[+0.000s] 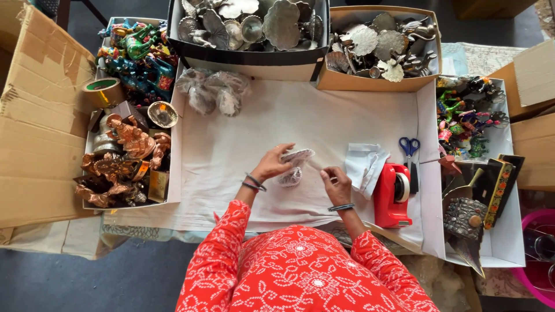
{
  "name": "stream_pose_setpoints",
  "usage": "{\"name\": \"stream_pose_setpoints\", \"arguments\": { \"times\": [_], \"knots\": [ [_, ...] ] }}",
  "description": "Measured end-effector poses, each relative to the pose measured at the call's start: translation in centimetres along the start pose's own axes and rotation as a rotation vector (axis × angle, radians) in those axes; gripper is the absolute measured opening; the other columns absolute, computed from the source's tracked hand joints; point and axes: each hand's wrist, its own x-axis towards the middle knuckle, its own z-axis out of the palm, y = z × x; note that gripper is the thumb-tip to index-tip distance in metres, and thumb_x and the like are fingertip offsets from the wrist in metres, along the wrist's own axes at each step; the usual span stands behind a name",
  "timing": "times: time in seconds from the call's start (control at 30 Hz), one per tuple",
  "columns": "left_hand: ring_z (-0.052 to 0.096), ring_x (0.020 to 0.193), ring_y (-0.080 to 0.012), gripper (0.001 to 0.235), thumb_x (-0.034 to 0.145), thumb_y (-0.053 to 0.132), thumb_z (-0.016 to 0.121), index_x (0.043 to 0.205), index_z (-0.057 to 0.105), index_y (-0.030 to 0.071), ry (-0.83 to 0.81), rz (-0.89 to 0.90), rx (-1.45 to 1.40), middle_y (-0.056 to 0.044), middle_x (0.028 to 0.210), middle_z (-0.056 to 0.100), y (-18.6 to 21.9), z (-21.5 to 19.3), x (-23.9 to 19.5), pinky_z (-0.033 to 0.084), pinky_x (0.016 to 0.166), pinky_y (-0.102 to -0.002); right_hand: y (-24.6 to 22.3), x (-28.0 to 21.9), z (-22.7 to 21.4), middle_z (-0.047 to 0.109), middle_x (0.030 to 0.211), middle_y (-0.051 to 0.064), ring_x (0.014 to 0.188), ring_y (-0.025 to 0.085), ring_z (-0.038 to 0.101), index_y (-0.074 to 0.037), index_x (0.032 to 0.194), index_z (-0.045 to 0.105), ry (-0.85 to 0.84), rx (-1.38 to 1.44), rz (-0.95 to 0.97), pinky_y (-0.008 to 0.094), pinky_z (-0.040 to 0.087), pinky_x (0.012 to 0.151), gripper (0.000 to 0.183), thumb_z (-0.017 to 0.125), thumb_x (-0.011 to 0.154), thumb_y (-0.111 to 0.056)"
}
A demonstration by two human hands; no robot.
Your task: The person wraps small decorative items in bubble wrap and secures them with tape. They then wipe a silver decorative piece with a white cloth. The items are handled one at a time on a table surrounded by boxes of similar objects.
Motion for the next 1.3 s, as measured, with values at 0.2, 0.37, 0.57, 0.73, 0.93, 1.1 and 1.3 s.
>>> {"name": "stream_pose_setpoints", "arguments": {
  "times": [0.2,0.37,0.57,0.73,0.93,1.1,1.3],
  "knots": [
    [0.053,0.139,-0.0293,0.071,0.075,0.014,0.057,0.146,0.057,0.013,0.148,-0.153,-0.266,-0.012,0.147,0.062,-5.6,-1.5,-4.1,0.049,0.108,-0.038,1.3,-0.9,0.0,0.071,0.11,0.007,0.09,0.013,0.071,-0.008,0.12,0.067,-0.168,0.039,-0.035,0.026,0.058,0.067,0.044,0.078,0.08,-0.02],
    [0.053,0.129,-0.0356,0.077,0.072,0.013,0.068,0.147,0.049,0.009,0.103,-0.002,0.111,-0.018,0.141,0.056,0.2,-2.0,-4.5,0.043,0.107,-0.04,-2.1,-3.2,3.8,0.064,0.119,0.012,0.09,0.018,0.07,-0.004,0.132,0.056,-0.23,-0.114,0.028,0.033,0.06,0.069,0.08,0.09,0.07,-0.041],
    [0.067,0.107,-0.033,0.056,0.084,0.033,0.078,0.133,0.062,0.013,0.168,-0.028,0.234,-0.013,0.12,0.07,5.5,-0.9,-1.1,0.054,0.088,-0.042,-3.4,-3.7,6.9,0.063,0.105,0.011,0.074,0.022,0.074,-0.005,0.113,0.057,-0.193,-0.219,0.09,0.04,0.055,0.065,0.057,0.082,0.081,-0.044],
    [0.071,0.081,-0.0367,0.02,0.091,0.027,0.068,0.103,0.08,0.016,0.062,-0.119,0.476,-0.014,0.085,0.074,2.2,1.1,0.4,0.057,0.073,-0.047,-2.7,-2.7,7.1,0.062,0.098,0.012,0.071,0.027,0.071,-0.006,0.106,0.057,-0.148,-0.28,-0.044,0.043,0.054,0.063,0.036,0.076,0.087,-0.029],
    [0.071,0.074,-0.038,0.02,0.087,0.025,0.068,0.097,0.078,0.011,0.33,-0.214,0.307,-0.018,0.075,0.071,3.1,1.8,-2.8,0.056,0.069,-0.047,-1.2,1.3,5.1,0.064,0.092,0.01,0.075,0.032,0.067,-0.007,0.095,0.062,-0.249,-0.356,-0.125,0.046,0.052,0.066,0.027,0.079,0.084,-0.025],
    [0.071,0.075,-0.0387,0.029,0.09,0.031,0.071,0.099,0.075,0.004,0.407,-0.198,0.273,-0.018,0.079,0.073,2.8,3.0,-3.5,0.056,0.068,-0.047,-1.0,4.6,3.6,0.064,0.092,0.011,0.079,0.031,0.066,-0.005,0.101,0.064,-0.391,-0.264,-0.298,0.042,0.054,0.07,0.031,0.08,0.079,-0.019],
    [0.076,0.076,-0.0335,0.036,0.098,0.036,0.065,0.101,0.071,0.001,0.394,-0.186,0.04,-0.018,0.08,0.072,2.3,3.9,-4.0,0.059,0.067,-0.043,-0.9,7.4,3.1,0.069,0.097,0.008,0.084,0.03,0.068,-0.01,0.106,0.07,-0.457,-0.257,-0.281,0.041,0.055,0.075,0.028,0.08,0.081,-0.015]
  ]
}}
